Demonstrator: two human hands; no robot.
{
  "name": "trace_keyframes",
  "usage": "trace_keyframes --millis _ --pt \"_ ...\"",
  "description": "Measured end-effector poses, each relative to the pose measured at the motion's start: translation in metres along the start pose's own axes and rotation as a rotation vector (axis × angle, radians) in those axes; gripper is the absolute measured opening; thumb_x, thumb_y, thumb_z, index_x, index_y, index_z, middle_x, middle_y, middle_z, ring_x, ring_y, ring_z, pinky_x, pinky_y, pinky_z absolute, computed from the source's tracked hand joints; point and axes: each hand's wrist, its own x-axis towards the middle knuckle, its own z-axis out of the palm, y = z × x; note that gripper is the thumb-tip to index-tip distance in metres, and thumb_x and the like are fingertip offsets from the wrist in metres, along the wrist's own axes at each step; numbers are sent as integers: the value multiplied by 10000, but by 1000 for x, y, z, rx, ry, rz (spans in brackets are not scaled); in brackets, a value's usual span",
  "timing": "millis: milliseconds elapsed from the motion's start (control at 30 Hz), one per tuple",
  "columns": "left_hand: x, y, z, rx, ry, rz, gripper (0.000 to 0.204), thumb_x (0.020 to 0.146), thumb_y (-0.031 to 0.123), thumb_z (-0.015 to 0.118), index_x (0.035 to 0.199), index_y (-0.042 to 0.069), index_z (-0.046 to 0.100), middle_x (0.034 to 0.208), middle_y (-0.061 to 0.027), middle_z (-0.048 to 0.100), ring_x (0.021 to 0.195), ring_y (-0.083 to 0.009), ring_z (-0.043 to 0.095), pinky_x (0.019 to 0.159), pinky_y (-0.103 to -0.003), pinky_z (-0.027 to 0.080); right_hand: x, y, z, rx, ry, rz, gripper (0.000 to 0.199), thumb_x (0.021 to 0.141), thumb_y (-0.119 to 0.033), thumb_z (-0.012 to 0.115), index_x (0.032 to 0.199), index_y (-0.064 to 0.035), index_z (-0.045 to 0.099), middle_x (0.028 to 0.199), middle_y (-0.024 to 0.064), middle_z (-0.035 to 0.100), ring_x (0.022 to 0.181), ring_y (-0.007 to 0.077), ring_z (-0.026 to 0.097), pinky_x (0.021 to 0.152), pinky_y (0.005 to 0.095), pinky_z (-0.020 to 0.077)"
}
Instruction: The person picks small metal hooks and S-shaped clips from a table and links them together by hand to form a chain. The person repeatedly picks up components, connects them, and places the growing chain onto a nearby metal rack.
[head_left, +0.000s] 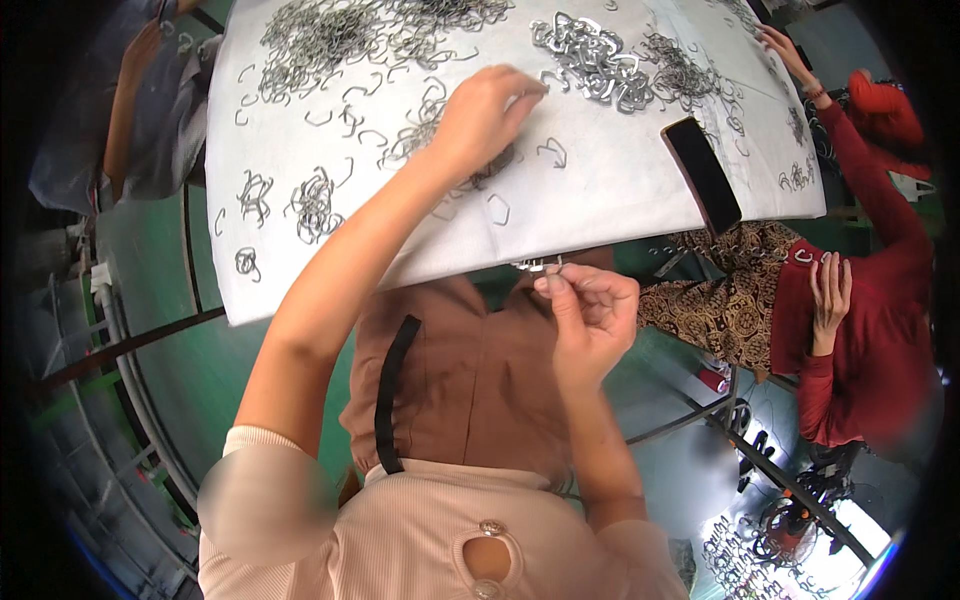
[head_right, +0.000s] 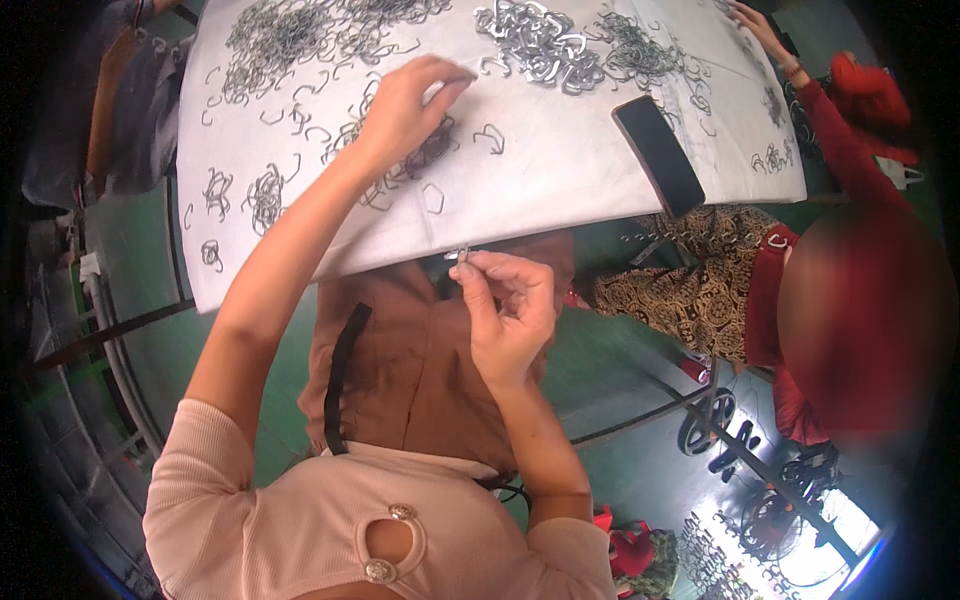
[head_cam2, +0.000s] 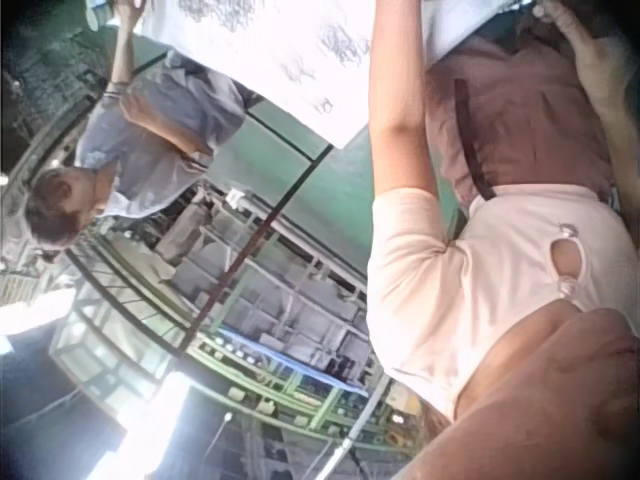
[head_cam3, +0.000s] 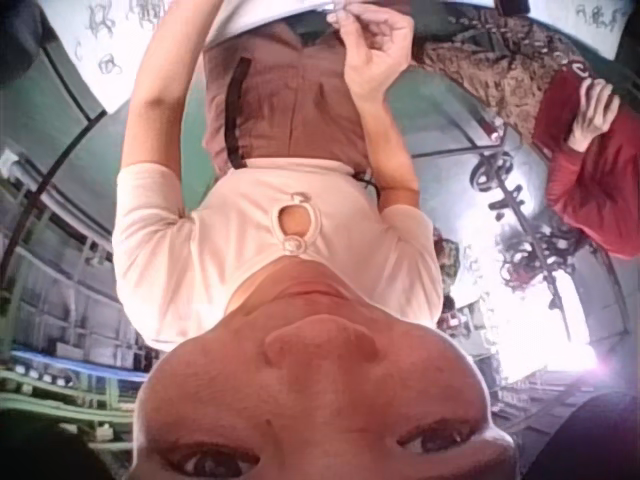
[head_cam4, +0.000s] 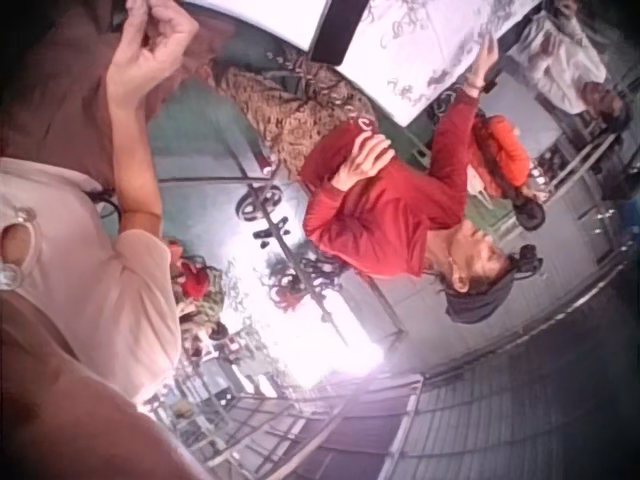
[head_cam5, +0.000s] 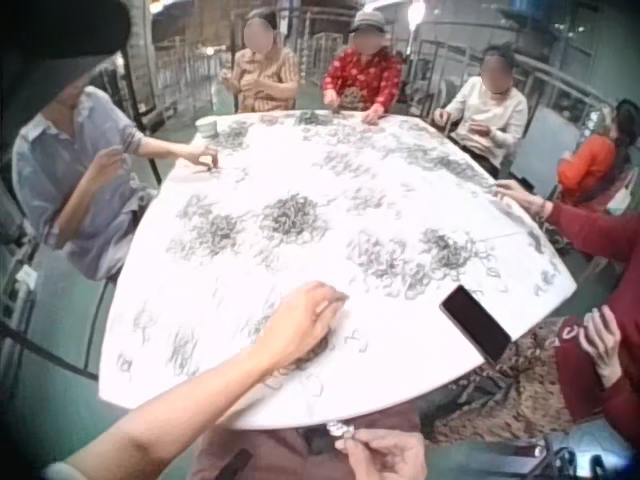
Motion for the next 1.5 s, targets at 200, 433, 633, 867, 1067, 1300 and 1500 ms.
trace_keyframes --millis 200,433,633,867,1067,1300,1500 --pt "56 -35 42 329 -219 -51 165 820 150 667 962 66 666 942 -106 625 927 -304 610 790 -404 505 2 7 5 -18 -28 -40 200 837 86 647 949 11 498 921 152 665 823 183 672 730 287 569" --pt "16 -8 16 121 -179 -85 166 838 95 636 997 47 630 916 -126 641 841 -298 634 762 -380 518 4 11 -2 -59 -65 -61 186 851 77 636 957 14 497 927 153 664 815 178 672 728 285 571" --pt "-55 39 -21 -354 -245 -461 173 872 49 625 1027 -25 603 923 -90 662 827 -185 653 744 -304 522 0 10 -5 -24 -36 -11 197 852 77 638 981 23 499 940 146 655 819 172 675 719 265 569" --pt "-113 94 -44 -773 -135 -671 134 863 55 641 967 -28 642 892 -44 684 791 -90 633 706 -240 504 -7 10 1 -41 -43 31 176 860 63 636 976 22 510 942 120 656 815 154 675 721 254 564" --pt "-128 108 -57 -629 -58 -381 112 801 -11 669 913 -6 658 883 -76 660 849 -168 634 790 -293 506 -17 13 8 -30 -49 11 181 861 65 635 983 26 507 940 117 659 833 148 670 741 249 556" --pt "-142 90 -62 -507 -48 -236 134 779 0 681 912 9 667 905 -98 658 855 -221 636 770 -314 503 -16 15 2 -186 -82 26 201 883 9 625 1042 12 502 1013 125 635 822 141 644 674 235 528" --pt "-151 60 -55 -676 -161 -221 132 777 8 690 904 19 655 902 -95 654 867 -236 623 777 -331 494 58 6 13 -415 -213 36 134 920 -49 588 1033 16 556 918 86 635 769 119 623 621 237 492"
